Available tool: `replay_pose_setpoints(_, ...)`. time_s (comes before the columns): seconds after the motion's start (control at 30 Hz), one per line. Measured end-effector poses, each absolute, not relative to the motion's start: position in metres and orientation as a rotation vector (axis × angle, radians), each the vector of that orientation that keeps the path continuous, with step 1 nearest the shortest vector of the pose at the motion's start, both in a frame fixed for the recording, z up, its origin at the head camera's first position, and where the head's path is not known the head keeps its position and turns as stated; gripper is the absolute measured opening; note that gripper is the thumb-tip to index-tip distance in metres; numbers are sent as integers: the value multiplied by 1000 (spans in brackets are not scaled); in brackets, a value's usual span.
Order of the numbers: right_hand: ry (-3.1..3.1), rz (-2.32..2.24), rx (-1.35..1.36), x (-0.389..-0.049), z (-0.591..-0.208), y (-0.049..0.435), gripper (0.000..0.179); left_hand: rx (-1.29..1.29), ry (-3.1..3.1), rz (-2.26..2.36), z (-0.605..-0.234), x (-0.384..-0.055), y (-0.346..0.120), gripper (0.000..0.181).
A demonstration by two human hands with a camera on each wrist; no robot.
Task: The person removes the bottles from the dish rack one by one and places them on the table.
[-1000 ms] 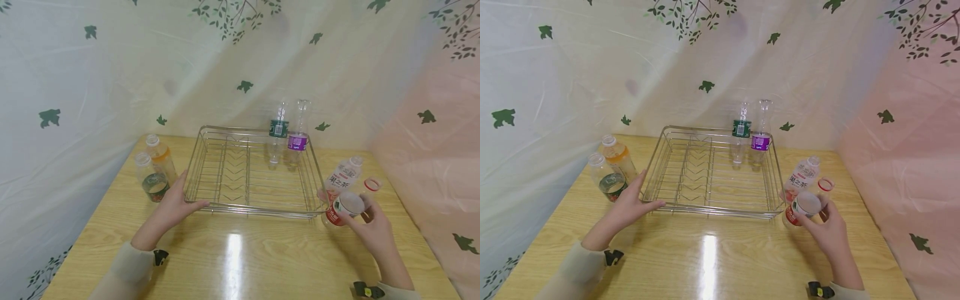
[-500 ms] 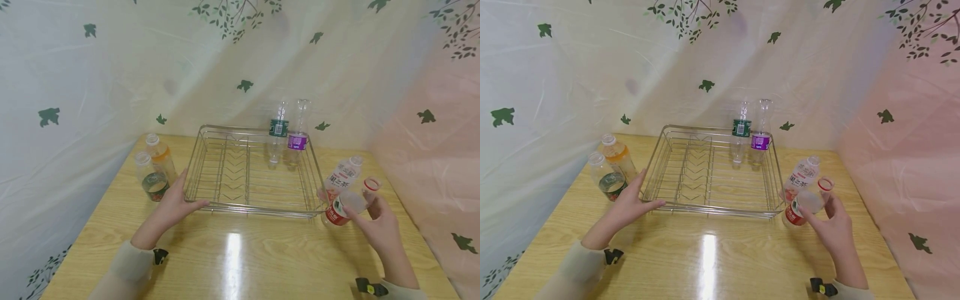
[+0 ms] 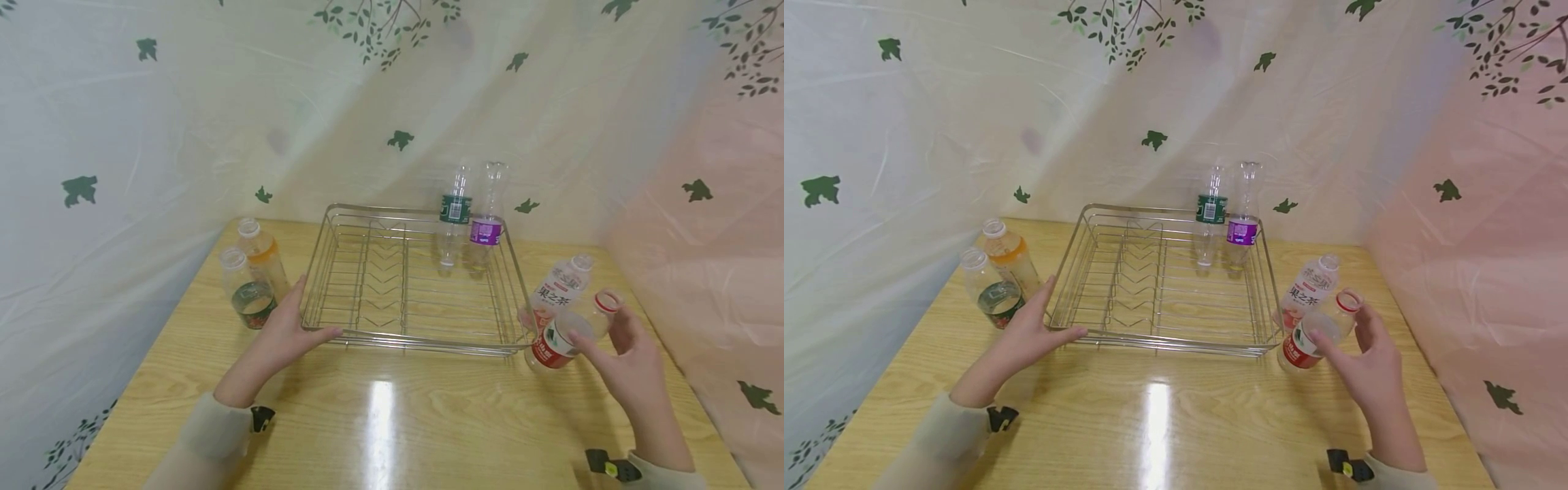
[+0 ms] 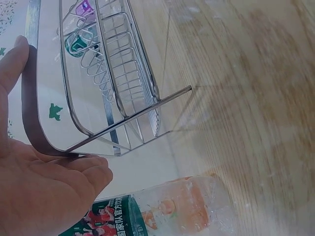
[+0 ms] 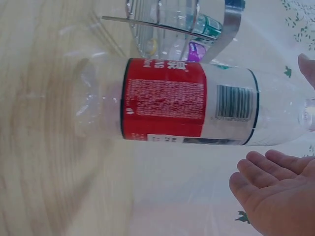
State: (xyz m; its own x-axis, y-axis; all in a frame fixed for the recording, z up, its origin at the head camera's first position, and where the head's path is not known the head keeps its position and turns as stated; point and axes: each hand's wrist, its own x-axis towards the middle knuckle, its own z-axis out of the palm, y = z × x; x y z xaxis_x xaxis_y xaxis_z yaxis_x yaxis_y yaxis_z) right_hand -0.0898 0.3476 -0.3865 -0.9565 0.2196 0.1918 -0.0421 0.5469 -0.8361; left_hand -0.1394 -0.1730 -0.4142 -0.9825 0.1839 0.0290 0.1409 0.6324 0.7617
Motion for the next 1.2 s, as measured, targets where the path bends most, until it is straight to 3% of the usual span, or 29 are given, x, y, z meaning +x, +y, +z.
replay_pose_setpoints(0.3, -2469, 1338, -129, -90, -379, 347, 76, 302, 2786, 1331, -416, -140, -172, 123)
replay_pose_setpoints(0.67, -2509, 1306, -183, -89, -364, 349, 88, 291, 2782, 1321, -416, -139, -172, 122)
replay_pose_setpoints(1.2, -2516, 1275, -139, -92, -348, 347, 90, 265, 2782, 1290, -414, -138, -172, 122)
